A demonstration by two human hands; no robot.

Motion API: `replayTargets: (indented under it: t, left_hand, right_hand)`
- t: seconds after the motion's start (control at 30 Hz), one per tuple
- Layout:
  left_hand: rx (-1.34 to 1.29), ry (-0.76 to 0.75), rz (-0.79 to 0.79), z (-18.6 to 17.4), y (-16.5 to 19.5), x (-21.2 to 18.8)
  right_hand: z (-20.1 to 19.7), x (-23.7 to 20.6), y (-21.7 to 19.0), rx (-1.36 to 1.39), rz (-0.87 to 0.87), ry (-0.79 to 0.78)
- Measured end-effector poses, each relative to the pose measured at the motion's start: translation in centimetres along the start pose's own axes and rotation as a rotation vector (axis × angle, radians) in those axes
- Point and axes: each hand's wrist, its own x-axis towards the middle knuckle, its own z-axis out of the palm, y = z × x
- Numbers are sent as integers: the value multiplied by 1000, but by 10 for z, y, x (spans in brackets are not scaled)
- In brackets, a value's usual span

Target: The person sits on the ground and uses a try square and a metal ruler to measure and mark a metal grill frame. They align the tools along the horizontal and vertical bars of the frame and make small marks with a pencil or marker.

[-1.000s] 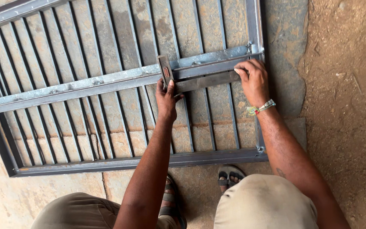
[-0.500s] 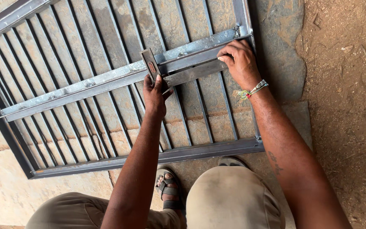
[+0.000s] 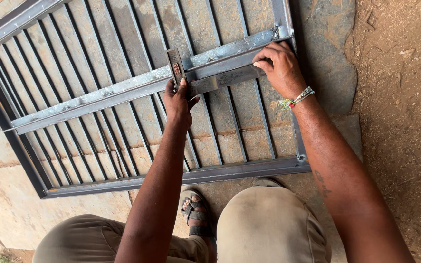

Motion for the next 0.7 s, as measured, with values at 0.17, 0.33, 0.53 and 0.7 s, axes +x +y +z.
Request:
replayTargets:
  t: [0.17,0.33,0.53,0.7]
  left_hand:
    - [23,9,-11,3,2,4]
    - [18,4,3,4,1,4]
    - [51,12,1,3,1,2]
    - [101,14,9,4,5,0]
  right_hand:
    - [0,0,-1,0,-8,7]
    - [2,1,-4,-30,-16,9]
    - [12,-2,-12,-118,-14,44]
    - [17,-3,-16,-173,-2,68]
